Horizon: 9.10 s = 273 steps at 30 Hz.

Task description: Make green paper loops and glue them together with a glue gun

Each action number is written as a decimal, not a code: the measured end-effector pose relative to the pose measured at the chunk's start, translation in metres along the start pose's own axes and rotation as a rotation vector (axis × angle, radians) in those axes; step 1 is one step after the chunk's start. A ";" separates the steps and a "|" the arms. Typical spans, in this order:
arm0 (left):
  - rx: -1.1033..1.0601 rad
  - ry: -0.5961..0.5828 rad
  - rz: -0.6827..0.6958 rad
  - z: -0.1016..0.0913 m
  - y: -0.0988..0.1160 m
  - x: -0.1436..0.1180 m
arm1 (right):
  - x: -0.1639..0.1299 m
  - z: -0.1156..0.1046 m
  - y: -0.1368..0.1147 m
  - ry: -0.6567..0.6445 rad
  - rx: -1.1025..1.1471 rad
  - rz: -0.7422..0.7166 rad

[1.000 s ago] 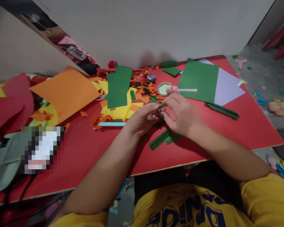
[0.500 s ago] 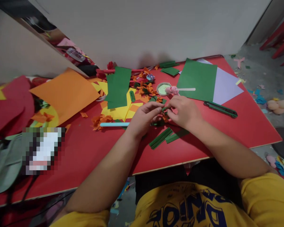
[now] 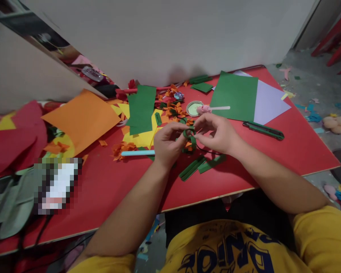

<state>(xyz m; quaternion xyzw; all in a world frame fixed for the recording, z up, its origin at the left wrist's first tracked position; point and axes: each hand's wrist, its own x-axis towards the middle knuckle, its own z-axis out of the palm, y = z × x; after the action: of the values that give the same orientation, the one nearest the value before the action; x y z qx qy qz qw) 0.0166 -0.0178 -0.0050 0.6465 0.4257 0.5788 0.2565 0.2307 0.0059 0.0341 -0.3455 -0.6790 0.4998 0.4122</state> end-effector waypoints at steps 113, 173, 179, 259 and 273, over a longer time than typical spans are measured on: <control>-0.133 0.117 -0.159 -0.001 -0.007 0.009 | -0.006 -0.027 -0.021 -0.816 -0.499 0.071; -0.458 0.101 -0.578 0.018 -0.001 -0.002 | 0.001 0.008 0.027 0.088 -0.086 0.074; -0.331 0.020 -0.516 0.017 0.013 -0.001 | 0.005 0.003 0.027 0.037 -0.043 0.142; -0.615 0.075 -0.639 0.004 0.003 0.007 | 0.001 -0.006 0.008 0.300 -0.265 -0.670; -0.735 0.105 -0.528 0.009 -0.006 0.003 | 0.007 0.005 0.029 0.320 0.020 -0.625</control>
<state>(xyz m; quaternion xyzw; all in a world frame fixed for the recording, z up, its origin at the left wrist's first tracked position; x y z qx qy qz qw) 0.0239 -0.0107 -0.0107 0.3516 0.3548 0.6381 0.5859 0.2253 0.0174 0.0067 -0.1907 -0.6738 0.2959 0.6497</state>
